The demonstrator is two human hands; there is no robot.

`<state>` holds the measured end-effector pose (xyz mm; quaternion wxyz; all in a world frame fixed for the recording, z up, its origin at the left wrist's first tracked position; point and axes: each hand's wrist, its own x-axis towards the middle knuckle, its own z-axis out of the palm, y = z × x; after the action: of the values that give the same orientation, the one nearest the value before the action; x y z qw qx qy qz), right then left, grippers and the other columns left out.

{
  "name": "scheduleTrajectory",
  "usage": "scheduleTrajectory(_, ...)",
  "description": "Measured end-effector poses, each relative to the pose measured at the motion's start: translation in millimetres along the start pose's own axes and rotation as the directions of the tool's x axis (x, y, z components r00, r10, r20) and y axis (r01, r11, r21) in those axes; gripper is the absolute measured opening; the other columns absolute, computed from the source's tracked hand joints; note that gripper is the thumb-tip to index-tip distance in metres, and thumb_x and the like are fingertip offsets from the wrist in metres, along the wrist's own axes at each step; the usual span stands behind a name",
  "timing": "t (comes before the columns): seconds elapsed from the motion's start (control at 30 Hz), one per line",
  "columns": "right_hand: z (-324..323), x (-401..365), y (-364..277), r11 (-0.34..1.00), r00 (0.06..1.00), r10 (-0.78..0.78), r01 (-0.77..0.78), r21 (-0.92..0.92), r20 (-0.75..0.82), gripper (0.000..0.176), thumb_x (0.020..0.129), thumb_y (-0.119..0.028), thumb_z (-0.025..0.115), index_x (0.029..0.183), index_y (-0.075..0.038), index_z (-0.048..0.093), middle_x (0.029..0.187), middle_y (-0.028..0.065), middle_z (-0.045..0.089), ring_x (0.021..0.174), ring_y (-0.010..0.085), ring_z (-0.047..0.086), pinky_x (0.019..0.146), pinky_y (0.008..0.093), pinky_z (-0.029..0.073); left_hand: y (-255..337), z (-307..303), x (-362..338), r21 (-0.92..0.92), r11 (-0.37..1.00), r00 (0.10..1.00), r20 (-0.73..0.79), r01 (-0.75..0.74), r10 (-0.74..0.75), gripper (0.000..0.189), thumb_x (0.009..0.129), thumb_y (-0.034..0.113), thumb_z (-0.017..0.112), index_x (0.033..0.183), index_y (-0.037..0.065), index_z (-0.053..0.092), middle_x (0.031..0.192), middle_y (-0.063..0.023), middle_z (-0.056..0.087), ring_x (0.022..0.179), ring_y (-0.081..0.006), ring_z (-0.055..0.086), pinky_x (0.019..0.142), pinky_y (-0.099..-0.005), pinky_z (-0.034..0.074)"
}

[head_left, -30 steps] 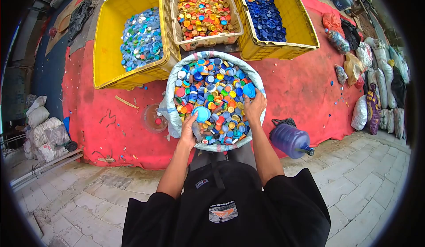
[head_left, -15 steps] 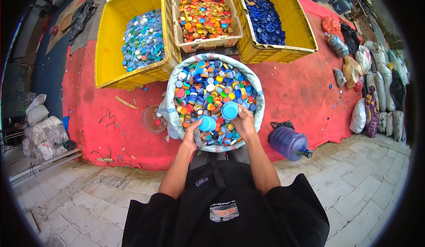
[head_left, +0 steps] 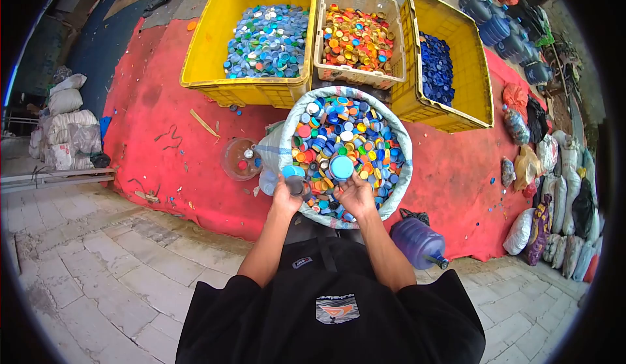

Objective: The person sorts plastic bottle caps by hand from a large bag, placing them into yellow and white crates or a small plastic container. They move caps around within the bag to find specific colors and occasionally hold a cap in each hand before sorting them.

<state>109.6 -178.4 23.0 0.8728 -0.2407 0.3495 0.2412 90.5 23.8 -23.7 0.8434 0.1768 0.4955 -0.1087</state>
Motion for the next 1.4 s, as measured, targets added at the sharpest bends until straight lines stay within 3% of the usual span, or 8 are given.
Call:
scheduleTrajectory(0.1, 27, 9, 38, 0.993, 0.997, 0.062, -0.057, -0.105, 0.044, 0.017, 0.099, -0.023, 0.047, 0.113, -0.019, 0.054, 0.114, -0.003, 0.057, 0.108, 0.0149, 0.05, 0.095, 0.0467, 0.033, 22, -10, -17, -0.074, 0.997, 0.998, -0.068, -0.011, 0.006, 0.054, 0.102, 0.049, 0.019, 0.106, 0.011, 0.058, 0.094, -0.0078, 0.065, 0.085, -0.0238, 0.06, 0.067, -0.0399, 0.049)
scheduleTrajectory(0.2, 53, 23, 83, 0.97, 0.993, 0.097, -0.078, -0.231, 0.074, 0.012, 0.098, -0.021, 0.048, 0.109, -0.019, 0.055, 0.112, -0.0031, 0.058, 0.107, 0.0148, 0.051, 0.096, 0.0497, 0.034, 34, -82, 30, -0.32, 0.947, 0.966, 0.244, -0.005, 0.088, 0.055, 0.102, 0.049, 0.018, 0.119, 0.009, 0.053, 0.113, -0.0093, 0.063, 0.102, -0.026, 0.061, 0.092, -0.0478, 0.048)
scheduleTrajectory(0.27, 75, 32, 109, 0.95, 0.989, 0.108, -0.072, -0.304, 0.104, 0.012, 0.098, -0.02, 0.049, 0.109, -0.018, 0.054, 0.107, -0.0015, 0.059, 0.104, 0.0149, 0.053, 0.093, 0.0494, 0.037, 60, -41, -16, -0.339, 0.929, 0.982, -0.163, -0.149, 0.098, 0.056, 0.103, 0.047, 0.017, 0.123, 0.006, 0.049, 0.122, -0.0118, 0.059, 0.114, -0.0267, 0.058, 0.102, -0.0499, 0.042)
scheduleTrajectory(0.57, 151, 122, 216, 0.77, 0.982, 0.15, -0.042, -0.636, 0.117, 0.014, 0.098, -0.017, 0.049, 0.11, -0.013, 0.053, 0.103, 0.0012, 0.058, 0.099, 0.0153, 0.053, 0.088, 0.0441, 0.042, 182, -101, 5, -0.395, 0.874, 0.958, -0.08, -0.285, 0.276, 0.042, 0.102, 0.039, 0.029, 0.111, 0.008, 0.056, 0.104, -0.0086, 0.067, 0.106, -0.0239, 0.062, 0.098, -0.0462, 0.046)
scheduleTrajectory(0.67, 162, 159, 232, 0.582, 0.981, 0.173, -0.034, -0.812, 0.083, 0.035, 0.095, -0.01, 0.049, 0.13, -0.006, 0.048, 0.128, 0.0098, 0.052, 0.122, 0.0227, 0.045, 0.101, 0.0487, 0.036, 213, -109, 14, -0.332, 0.876, 0.935, -0.189, -0.348, 0.3, 0.064, 0.093, 0.05, 0.045, 0.13, -0.003, 0.042, 0.131, -0.0175, 0.049, 0.128, -0.027, 0.043, 0.11, -0.0439, 0.033)
scheduleTrajectory(0.83, 143, 193, 214, 0.65, 0.92, 0.347, -0.097, -0.754, 0.181, 0.059, 0.086, 0.007, 0.04, 0.143, 0.003, 0.03, 0.153, 0.0196, 0.024, 0.144, 0.0305, 0.019, 0.113, 0.0498, 0.024, 235, -176, 63, -0.401, 0.752, 0.852, -0.238, -0.523, 0.466, 0.107, 0.081, 0.06, 0.061, 0.143, -0.013, 0.014, 0.152, -0.024, 0.011, 0.144, -0.0314, 0.012, 0.118, -0.0414, 0.015)
scheduleTrajectory(1.07, 104, 162, 178, 0.527, 0.914, 0.381, -0.089, -0.845, 0.142, 0.053, 0.086, 0.006, 0.043, 0.138, -0.001, 0.04, 0.141, 0.0183, 0.044, 0.129, 0.0293, 0.045, 0.102, 0.0422, 0.042, 201, -212, 51, -0.355, 0.734, 0.785, -0.486, -0.58, 0.385, 0.102, 0.084, 0.064, 0.056, 0.143, -0.01, 0.018, 0.15, -0.0223, 0.022, 0.142, -0.0312, 0.02, 0.118, -0.0406, 0.016)
scheduleTrajectory(1.4, 27, -2, 94, 0.594, 0.939, 0.307, -0.059, -0.802, 0.158, 0.027, 0.092, -0.017, 0.062, 0.115, -0.003, 0.058, 0.109, 0.0072, 0.062, 0.093, 0.0133, 0.06, 0.077, 0.0274, 0.051, 83, -88, 24, -0.136, 0.902, 0.907, -0.168, -0.409, 0.386, 0.064, 0.088, 0.06, 0.054, 0.118, 0.003, 0.054, 0.108, -0.0071, 0.052, 0.094, -0.0185, 0.052, 0.085, -0.0337, 0.046)
